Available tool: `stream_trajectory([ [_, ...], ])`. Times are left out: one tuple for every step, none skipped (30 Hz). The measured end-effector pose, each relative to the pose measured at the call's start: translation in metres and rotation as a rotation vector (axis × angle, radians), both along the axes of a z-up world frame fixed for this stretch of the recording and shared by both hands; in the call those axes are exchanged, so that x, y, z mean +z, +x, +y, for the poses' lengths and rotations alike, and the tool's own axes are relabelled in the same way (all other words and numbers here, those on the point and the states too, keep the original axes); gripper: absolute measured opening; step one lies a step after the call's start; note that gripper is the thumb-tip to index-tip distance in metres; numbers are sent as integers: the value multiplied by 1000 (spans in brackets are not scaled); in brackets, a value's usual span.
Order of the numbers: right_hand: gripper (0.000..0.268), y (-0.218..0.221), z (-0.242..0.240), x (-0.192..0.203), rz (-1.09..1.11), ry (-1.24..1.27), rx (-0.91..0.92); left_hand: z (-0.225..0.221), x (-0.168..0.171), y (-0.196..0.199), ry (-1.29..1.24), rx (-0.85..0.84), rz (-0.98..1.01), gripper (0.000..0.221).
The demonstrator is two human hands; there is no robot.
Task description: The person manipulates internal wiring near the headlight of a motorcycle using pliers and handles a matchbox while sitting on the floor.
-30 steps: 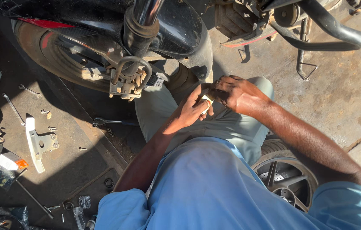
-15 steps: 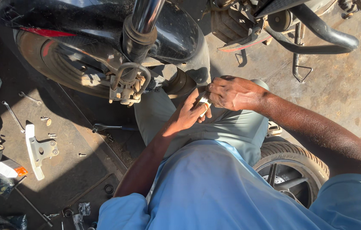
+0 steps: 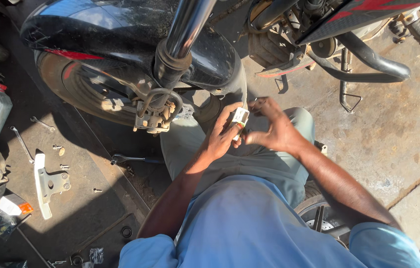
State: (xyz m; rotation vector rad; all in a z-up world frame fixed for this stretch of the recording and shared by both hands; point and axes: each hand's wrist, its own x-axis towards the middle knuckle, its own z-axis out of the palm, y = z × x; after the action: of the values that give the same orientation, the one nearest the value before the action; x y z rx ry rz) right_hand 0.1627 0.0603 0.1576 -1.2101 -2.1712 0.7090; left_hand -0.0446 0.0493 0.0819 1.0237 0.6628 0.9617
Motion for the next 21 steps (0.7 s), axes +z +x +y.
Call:
stream_trajectory([
  [95,-5,-8,-6,-24,-9,39,-1,1,1,49,8,26,52],
  [85,-9,-13,-11,21,-26,-7,1,1,1,101,13,54,53],
  [76,-13,-17,-16,67,-43,-53,1,3,2,153,18,82,53],
  [66,-14,-19,-18,116,-52,-104,2,5,3,126,-2,20,56],
  [64,-13,-20,-18,185,-132,-137,-1,8,5,98,-24,-41,59],
  [62,-13,-19,-17,256,-207,-172,-1,12,5,73,-51,-102,63],
  [60,-10,-17,-15,328,-282,-205,0,16,6,55,-64,-150,65],
  [59,-8,-17,-14,395,-295,-157,-2,19,5,31,-80,-198,68],
  [58,-5,-17,-13,460,-307,-109,-4,22,5,7,-96,-245,71],
  [57,-2,-18,-11,523,-318,-57,-6,25,4,-10,-109,-228,68],
  [57,1,-18,-10,523,-320,-38,-5,27,0,-28,-121,-211,65],
  [58,4,-21,-8,521,-328,-14,-7,29,-3,-48,-126,-195,63],
  [58,6,-23,-7,518,-335,10,-8,31,-3,21,-84,-125,61],
  [60,9,-25,-6,533,-324,22,-10,32,-3,88,-36,-56,59],
  [62,11,-26,-4,549,-314,33,-10,34,-4,156,12,13,58],
  [63,12,-26,-1,563,-304,49,-10,36,-3,172,37,-47,55],
  [56,14,-27,3,592,-222,17,-10,39,-3,189,61,-107,53],
  [50,15,-26,7,621,-139,-13,-9,44,-3,206,85,-168,51],
  [43,15,-24,13,649,-56,-44,-6,49,-2,284,178,-130,51],
  [36,14,-24,21,753,-18,-145,-4,57,-2,359,272,-90,52],
  [30,12,-22,30,856,21,-246,-2,66,-1,432,366,-50,52],
])
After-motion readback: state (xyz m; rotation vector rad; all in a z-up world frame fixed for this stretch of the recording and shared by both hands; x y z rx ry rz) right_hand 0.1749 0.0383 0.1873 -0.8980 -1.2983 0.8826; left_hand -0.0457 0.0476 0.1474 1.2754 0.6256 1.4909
